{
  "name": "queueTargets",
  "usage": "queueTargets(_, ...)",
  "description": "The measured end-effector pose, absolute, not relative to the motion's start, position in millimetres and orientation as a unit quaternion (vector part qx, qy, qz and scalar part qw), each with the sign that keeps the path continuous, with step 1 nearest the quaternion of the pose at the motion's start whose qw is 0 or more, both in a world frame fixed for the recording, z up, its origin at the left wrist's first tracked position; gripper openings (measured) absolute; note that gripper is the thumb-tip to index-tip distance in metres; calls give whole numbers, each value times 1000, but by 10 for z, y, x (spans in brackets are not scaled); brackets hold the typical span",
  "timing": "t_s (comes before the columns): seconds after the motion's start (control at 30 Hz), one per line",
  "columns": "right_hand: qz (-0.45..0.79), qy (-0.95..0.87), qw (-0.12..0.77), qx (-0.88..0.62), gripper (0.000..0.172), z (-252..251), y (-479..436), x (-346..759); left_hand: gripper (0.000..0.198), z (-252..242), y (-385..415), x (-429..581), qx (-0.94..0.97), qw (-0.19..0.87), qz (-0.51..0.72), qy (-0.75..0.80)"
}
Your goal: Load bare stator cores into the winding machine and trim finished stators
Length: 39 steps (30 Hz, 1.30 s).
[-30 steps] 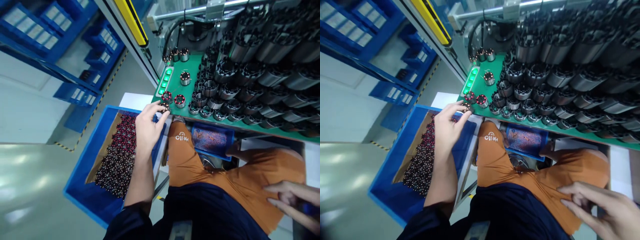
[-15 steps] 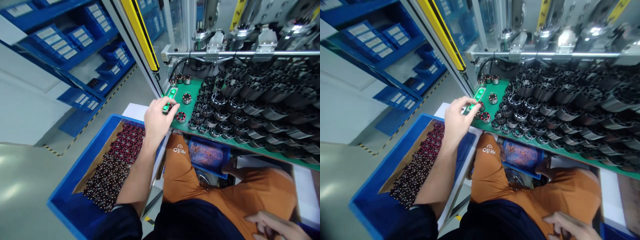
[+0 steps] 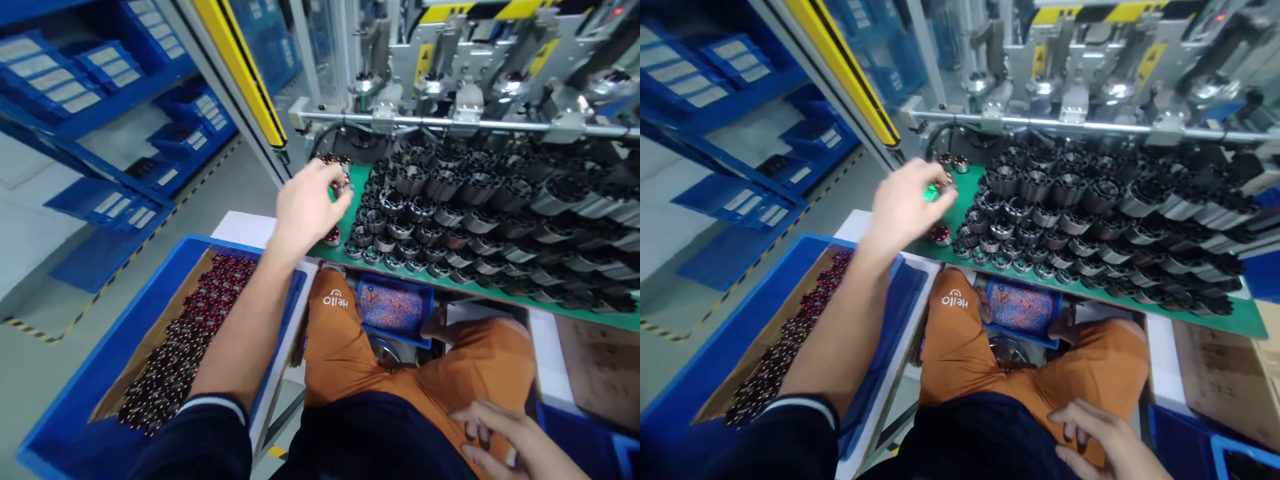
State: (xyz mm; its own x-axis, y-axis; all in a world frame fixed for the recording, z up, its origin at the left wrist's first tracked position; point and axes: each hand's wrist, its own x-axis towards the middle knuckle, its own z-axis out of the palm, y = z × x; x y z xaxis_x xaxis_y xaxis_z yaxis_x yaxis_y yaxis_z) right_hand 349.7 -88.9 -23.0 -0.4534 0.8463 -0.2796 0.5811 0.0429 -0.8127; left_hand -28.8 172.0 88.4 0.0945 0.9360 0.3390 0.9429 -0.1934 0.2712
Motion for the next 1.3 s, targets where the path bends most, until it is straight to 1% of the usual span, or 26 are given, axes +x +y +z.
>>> queueTargets(0.07, 472, -683, 167, -531, 22, -101, -837, 3388, 12, 1056, 1350, -206, -765, -80, -310, -559)
queueTargets(0.1, 473, -662, 200, -547, 21, -31, -792, 3312, 15, 1109, 1171, -144, -771, -138, -340, -520)
queueTargets(0.13, 479, -633, 244, -557, 24, 37, -736, 3226, 26, 1131, 1006, -72, -780, -201, -362, -468)
queueTargets(0.17, 496, -591, 301, -561, 32, 96, -671, 3135, 38, 1119, 860, 10, -786, -262, -371, -420)
queueTargets(0.2, 528, -540, 368, -542, 46, 144, -601, 3044, 48, 1075, 733, 98, -789, -311, -368, -381)
queueTargets(0.23, 574, -496, 421, -498, 67, 178, -530, 2957, 54, 1004, 625, 189, -791, -347, -360, -353)
queueTargets(0.27, 627, -463, 433, -453, 83, 200, -465, 2878, 56, 915, 533, 278, -790, -374, -349, -338)
queueTargets(0.3, 660, -438, 438, -426, 91, 211, -408, 2812, 55, 816, 457, 360, -786, -396, -339, -332)
queueTargets(0.33, 680, -420, 437, -412, 91, 214, -365, 2760, 53, 715, 393, 431, -779, -416, -332, -332)
queueTargets(0.4, 698, -402, 430, -407, 77, 208, -320, 2705, 51, 535, 296, 528, -749, -453, -340, -344)
queueTargets(0.47, 702, -393, 432, -407, 61, 194, -322, 2711, 60, 403, 232, 563, -714, -474, -367, -361)
queueTargets(0.53, 701, -386, 437, -410, 53, 182, -345, 2754, 73, 319, 192, 552, -702, -460, -395, -375)
queueTargets(0.57, 698, -383, 439, -416, 52, 179, -355, 2779, 73, 292, 179, 539, -709, -441, -406, -371)
queueTargets(0.6, 694, -381, 440, -424, 52, 178, -361, 2800, 67, 272, 169, 522, -723, -419, -410, -365)
queueTargets(0.7, 684, -376, 435, -450, 55, 194, -354, 2824, 35, 247, 146, 478, -758, -358, -425, -341)
queueTargets(0.73, 680, -374, 434, -457, 55, 202, -345, 2819, 29, 246, 139, 468, -763, -348, -427, -336)
queueTargets(0.8, 675, -372, 436, -465, 53, 217, -325, 2799, 26, 246, 126, 458, -775, -331, -421, -336)
queueTargets(0.93, 667, -361, 448, -474, 48, 221, -295, 2789, 19, 172, 133, 460, -810, -304, -370, -338)
queueTargets(1.03, 643, -362, 476, -478, 47, 219, -297, 2833, 9, -12, 170, 440, -836, -292, -313, -343)
queueTargets(1.13, 603, -372, 501, -497, 47, 222, -323, 2877, 8, -223, 195, 414, -842, -292, -257, -373)
queueTargets(1.17, 590, -377, 505, -504, 47, 220, -334, 2880, 8, -263, 194, 418, -828, -307, -264, -388)
queueTargets(1.23, 572, -388, 512, -510, 45, 208, -355, 2862, 4, -260, 173, 457, -775, -341, -341, -408)
queueTargets(1.3, 568, -395, 517, -504, 46, 187, -368, 2812, 16, -150, 139, 536, -714, -358, -445, -406)
